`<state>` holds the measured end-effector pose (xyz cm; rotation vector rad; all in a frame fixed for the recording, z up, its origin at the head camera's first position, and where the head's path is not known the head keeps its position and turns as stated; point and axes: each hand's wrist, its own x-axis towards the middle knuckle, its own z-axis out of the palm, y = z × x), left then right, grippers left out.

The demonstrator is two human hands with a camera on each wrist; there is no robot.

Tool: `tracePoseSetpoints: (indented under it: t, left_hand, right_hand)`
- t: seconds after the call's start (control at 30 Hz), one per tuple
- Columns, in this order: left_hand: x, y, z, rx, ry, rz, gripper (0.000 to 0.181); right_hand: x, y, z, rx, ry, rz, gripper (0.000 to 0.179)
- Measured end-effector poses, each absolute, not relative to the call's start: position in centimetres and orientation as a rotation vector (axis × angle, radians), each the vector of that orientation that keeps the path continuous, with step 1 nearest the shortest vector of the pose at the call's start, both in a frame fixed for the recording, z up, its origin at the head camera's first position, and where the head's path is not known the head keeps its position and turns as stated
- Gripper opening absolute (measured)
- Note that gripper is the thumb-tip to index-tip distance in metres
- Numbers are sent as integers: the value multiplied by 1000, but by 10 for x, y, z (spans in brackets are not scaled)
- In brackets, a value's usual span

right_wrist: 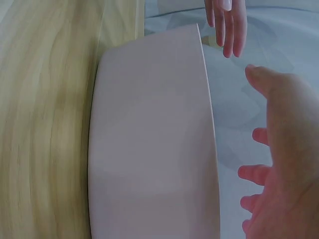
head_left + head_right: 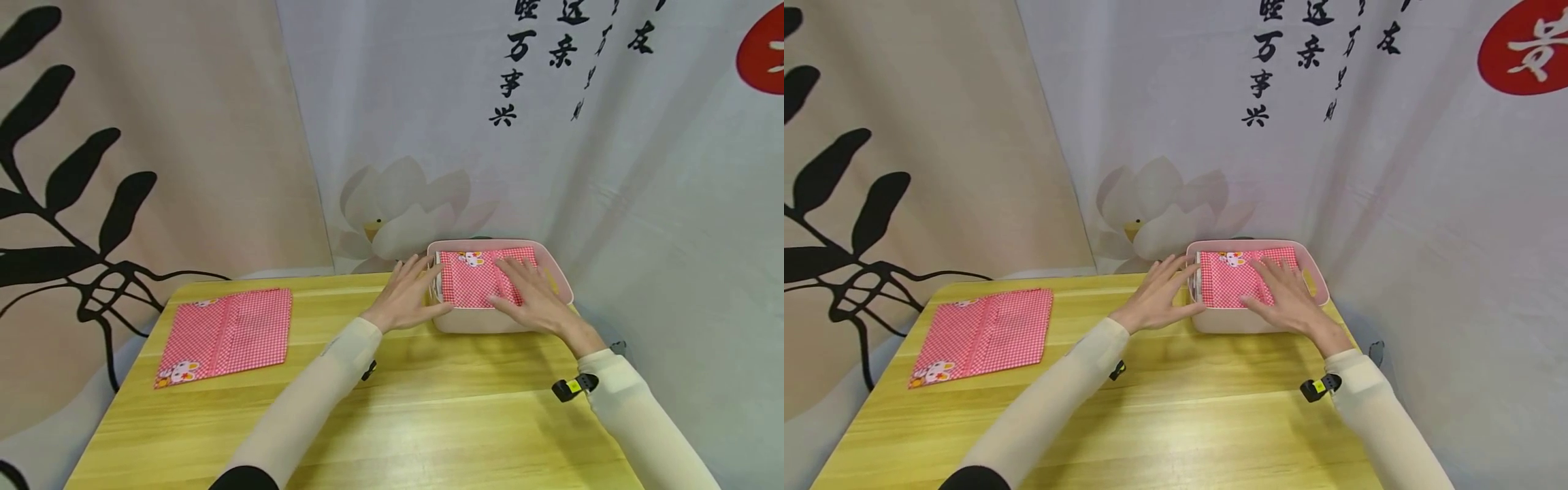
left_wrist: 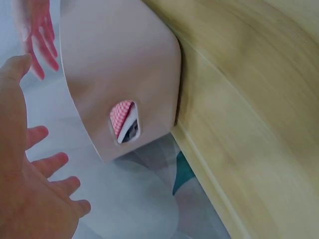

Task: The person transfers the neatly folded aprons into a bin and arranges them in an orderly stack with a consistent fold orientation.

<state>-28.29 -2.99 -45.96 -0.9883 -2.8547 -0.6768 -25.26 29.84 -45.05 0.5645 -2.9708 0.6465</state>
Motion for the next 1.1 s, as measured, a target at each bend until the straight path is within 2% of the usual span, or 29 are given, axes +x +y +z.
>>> tracePoseSetpoints:
  t: [1.1]
  left_hand:
    - [-252, -126, -471, -855, -2815, -662, 90]
  right_hand:
    - [-233, 218, -437, 761, -2941, 566, 89]
